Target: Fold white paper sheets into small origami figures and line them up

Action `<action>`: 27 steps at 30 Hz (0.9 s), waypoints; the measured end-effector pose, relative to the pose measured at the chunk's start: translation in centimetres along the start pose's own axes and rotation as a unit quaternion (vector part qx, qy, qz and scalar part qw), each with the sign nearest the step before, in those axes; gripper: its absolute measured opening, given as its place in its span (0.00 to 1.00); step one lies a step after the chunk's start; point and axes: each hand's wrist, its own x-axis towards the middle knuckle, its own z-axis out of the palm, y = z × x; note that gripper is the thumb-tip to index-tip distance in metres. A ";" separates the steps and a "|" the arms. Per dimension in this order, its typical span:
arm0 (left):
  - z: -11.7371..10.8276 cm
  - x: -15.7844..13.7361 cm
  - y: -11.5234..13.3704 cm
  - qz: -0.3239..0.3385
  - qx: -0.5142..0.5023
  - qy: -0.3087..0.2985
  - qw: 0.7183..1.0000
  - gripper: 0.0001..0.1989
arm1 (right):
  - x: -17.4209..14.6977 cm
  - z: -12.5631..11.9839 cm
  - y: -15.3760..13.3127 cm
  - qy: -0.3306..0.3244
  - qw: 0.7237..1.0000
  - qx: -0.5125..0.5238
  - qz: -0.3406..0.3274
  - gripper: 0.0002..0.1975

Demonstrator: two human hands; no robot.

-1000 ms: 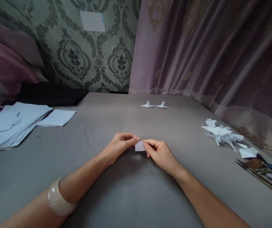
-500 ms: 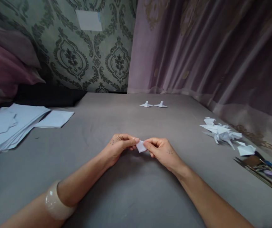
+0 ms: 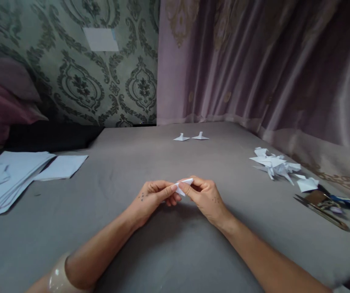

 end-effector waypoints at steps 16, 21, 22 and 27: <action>0.6 -0.4 0.2 -0.043 0.026 -0.087 0.995 0.15 | -0.3 -0.1 -0.4 0.040 0.999 -0.025 -0.002 0.15; 0.5 -0.1 -0.4 -0.003 -0.037 -0.043 0.998 0.18 | 0.4 -0.2 0.7 0.032 0.991 0.091 0.094 0.19; 0.5 0.0 -0.5 0.011 -0.046 -0.026 0.999 0.21 | 0.4 -0.1 0.9 0.033 0.987 0.118 0.108 0.21; 0.4 0.1 -0.4 0.037 -0.063 0.024 0.997 0.25 | 0.3 0.3 1.3 0.011 0.979 0.164 0.119 0.29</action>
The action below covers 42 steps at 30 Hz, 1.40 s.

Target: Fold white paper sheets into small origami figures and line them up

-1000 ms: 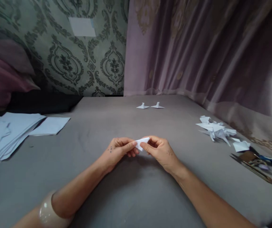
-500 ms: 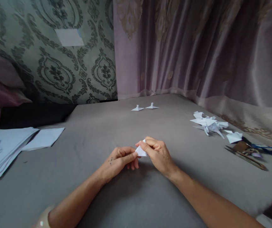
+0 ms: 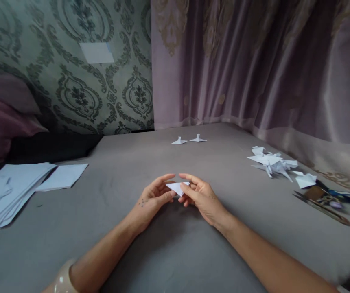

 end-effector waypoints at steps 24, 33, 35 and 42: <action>-0.2 0.3 0.3 -0.036 0.003 0.067 0.997 0.10 | -0.4 0.6 0.7 -0.073 0.984 -0.147 -0.073 0.22; -0.7 0.4 -0.1 -0.041 0.008 0.024 0.999 0.15 | -0.4 0.5 -0.4 -0.037 0.995 -0.080 -0.041 0.20; -0.9 0.6 -0.4 -0.048 -0.026 0.011 0.998 0.16 | -0.4 0.5 -0.4 -0.043 0.996 -0.068 -0.032 0.20; -0.8 0.7 -0.3 -0.070 -0.108 0.043 0.991 0.14 | -0.1 0.3 -0.2 -0.016 0.996 -0.063 -0.064 0.19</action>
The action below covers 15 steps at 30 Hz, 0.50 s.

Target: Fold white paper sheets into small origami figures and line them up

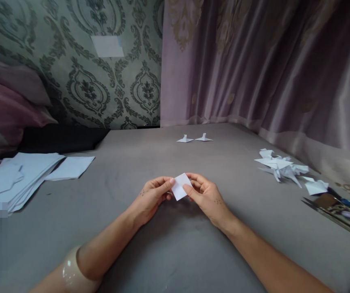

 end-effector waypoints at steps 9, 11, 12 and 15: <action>-0.2 0.1 0.2 0.004 0.000 0.032 0.999 0.18 | -0.1 0.1 0.0 0.005 0.998 0.043 0.034 0.20; -0.2 0.1 0.1 0.016 -0.001 0.020 1.000 0.18 | 0.0 0.1 0.1 0.010 0.999 0.044 0.023 0.20; -0.1 0.1 0.0 0.025 0.003 0.014 1.000 0.18 | 0.0 0.1 0.1 0.014 0.999 0.043 0.014 0.21; 0.2 0.0 0.0 0.054 0.039 0.025 0.997 0.14 | 0.1 0.0 0.7 0.035 0.999 -0.005 -0.030 0.23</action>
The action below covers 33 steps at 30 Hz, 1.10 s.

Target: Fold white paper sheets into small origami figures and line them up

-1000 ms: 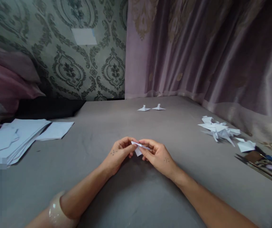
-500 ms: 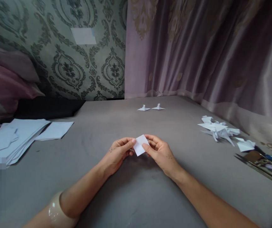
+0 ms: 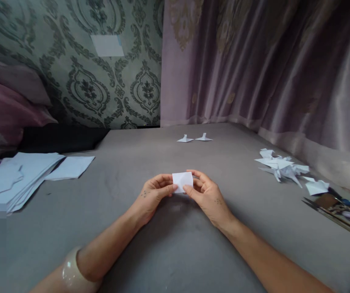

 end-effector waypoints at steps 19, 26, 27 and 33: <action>-0.3 -0.1 0.0 0.166 0.213 0.113 0.956 0.06 | -0.4 -0.1 0.0 0.040 0.920 -0.292 -0.260 0.11; -0.3 -0.2 -0.4 0.194 0.166 0.056 0.965 0.08 | -0.2 -0.2 0.6 0.018 0.924 -0.277 -0.262 0.12; -0.3 -0.2 -0.4 0.200 0.154 0.043 0.967 0.09 | -0.2 -0.2 0.7 0.015 0.924 -0.278 -0.263 0.12; -0.2 -0.1 -0.4 0.228 0.116 0.013 0.967 0.17 | -0.2 -0.2 0.5 0.001 0.939 -0.244 -0.244 0.14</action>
